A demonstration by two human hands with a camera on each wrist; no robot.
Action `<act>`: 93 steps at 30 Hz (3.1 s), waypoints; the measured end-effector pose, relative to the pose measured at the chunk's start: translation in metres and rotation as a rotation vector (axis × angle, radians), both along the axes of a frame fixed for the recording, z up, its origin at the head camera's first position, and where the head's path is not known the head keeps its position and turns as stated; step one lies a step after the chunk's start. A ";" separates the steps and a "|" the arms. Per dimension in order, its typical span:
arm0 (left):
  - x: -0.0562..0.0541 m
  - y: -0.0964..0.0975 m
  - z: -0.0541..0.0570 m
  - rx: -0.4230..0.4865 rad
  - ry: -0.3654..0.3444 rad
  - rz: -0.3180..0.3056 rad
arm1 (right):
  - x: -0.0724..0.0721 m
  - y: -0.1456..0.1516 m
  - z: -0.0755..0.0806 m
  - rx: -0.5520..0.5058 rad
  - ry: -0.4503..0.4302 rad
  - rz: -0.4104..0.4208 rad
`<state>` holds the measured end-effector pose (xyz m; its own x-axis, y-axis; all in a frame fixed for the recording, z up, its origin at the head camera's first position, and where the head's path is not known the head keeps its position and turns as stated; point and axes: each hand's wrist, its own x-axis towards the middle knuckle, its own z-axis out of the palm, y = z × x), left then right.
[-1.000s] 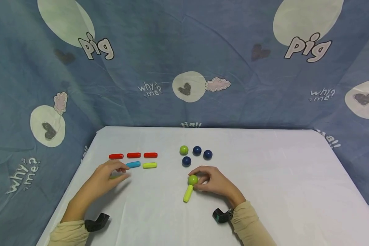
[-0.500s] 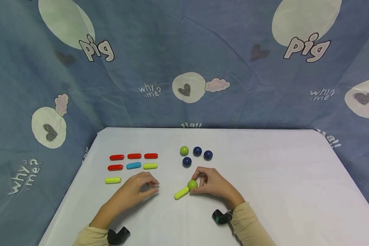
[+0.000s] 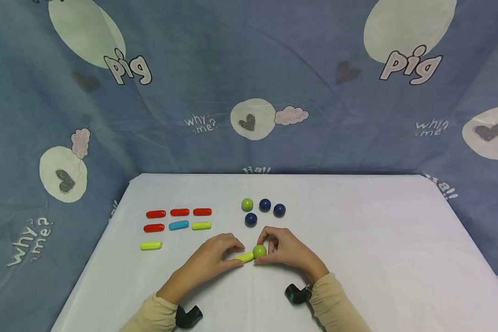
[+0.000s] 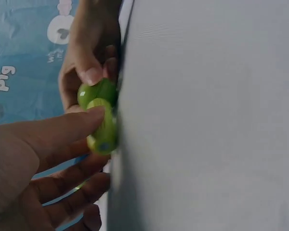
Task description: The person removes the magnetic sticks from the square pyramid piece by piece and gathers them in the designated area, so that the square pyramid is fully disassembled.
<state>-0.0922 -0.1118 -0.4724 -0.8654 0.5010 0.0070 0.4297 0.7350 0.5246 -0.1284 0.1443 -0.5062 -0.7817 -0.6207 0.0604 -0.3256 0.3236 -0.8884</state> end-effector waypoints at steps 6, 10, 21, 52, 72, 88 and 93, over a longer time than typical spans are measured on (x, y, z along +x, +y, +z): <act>-0.002 0.004 -0.004 0.075 -0.040 -0.018 | -0.001 0.002 0.001 0.006 -0.002 0.012; -0.002 0.004 -0.004 0.101 -0.064 -0.017 | -0.001 0.004 0.002 0.011 -0.013 0.025; 0.000 0.000 -0.006 0.096 -0.049 -0.020 | -0.001 0.001 0.000 0.028 -0.045 0.025; -0.006 -0.030 0.010 -0.023 -0.163 0.072 | -0.001 0.005 0.003 0.043 -0.044 -0.016; -0.006 -0.068 0.034 -0.150 -0.254 0.190 | -0.001 0.003 0.004 0.027 -0.031 -0.011; -0.020 -0.111 0.040 -0.257 -0.219 0.393 | -0.001 0.003 0.005 0.013 -0.026 -0.014; -0.021 -0.115 0.041 -0.251 -0.225 0.411 | 0.000 0.003 0.006 0.009 -0.029 -0.011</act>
<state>-0.1127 -0.2265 -0.4318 -0.9571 0.0822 -0.2777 -0.0234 0.9339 0.3568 -0.1288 0.1468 -0.5007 -0.7900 -0.6122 0.0319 -0.2957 0.3350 -0.8946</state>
